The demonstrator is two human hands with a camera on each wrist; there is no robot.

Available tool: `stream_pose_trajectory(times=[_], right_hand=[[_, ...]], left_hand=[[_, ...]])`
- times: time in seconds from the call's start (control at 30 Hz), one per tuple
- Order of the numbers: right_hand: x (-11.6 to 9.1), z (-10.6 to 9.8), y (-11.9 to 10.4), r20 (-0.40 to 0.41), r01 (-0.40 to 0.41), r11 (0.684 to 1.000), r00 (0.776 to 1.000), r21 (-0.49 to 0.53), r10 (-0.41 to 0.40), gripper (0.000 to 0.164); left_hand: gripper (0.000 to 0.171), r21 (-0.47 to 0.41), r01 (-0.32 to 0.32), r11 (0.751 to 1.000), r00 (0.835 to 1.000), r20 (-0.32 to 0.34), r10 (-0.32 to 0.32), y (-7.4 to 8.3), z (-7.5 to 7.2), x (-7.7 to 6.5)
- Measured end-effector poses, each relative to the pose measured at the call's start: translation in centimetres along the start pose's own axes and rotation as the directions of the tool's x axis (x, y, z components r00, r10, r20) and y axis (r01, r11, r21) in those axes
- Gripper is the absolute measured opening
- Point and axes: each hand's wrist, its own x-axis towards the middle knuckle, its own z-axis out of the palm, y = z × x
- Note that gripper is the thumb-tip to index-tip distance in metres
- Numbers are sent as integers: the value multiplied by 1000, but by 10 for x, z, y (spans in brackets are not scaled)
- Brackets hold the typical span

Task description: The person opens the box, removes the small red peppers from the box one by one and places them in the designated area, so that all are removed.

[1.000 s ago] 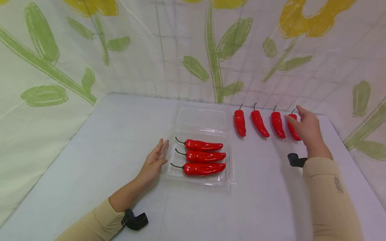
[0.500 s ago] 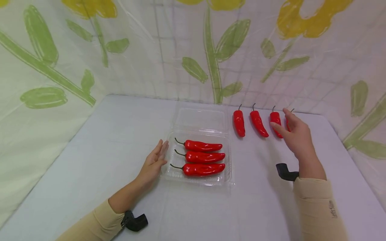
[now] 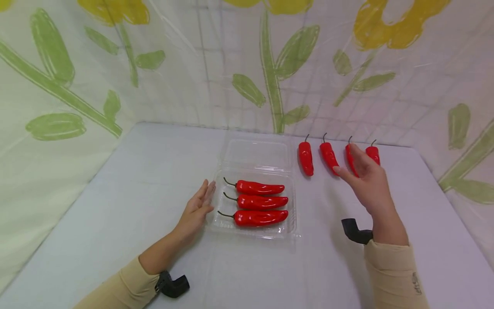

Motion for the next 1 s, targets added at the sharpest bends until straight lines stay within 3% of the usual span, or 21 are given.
stream_pose_trajectory(times=[0.27,0.4,0.6,0.83,1.0], right_hand=[[-15,16,-18,127,172,984,978,-48,-165,70],[-22,25,-27,195,284,955,945,-81,-264,73],[-29,43,-39,368,418,906,854,-66,-368,71],[-28,64,-51,561,476,877,744,-62,-364,61],[-26,74,-61,664,467,882,677,-55,-317,58]], left_hand=[[71,-22,14,1000,1000,0,-14,0,1,0],[72,-34,26,999,1000,-3,-26,1,1,0],[72,-45,20,999,1000,2,-20,1,1,1],[72,-38,33,999,999,0,-33,1,0,1],[71,-32,40,999,999,-5,-40,0,0,1]])
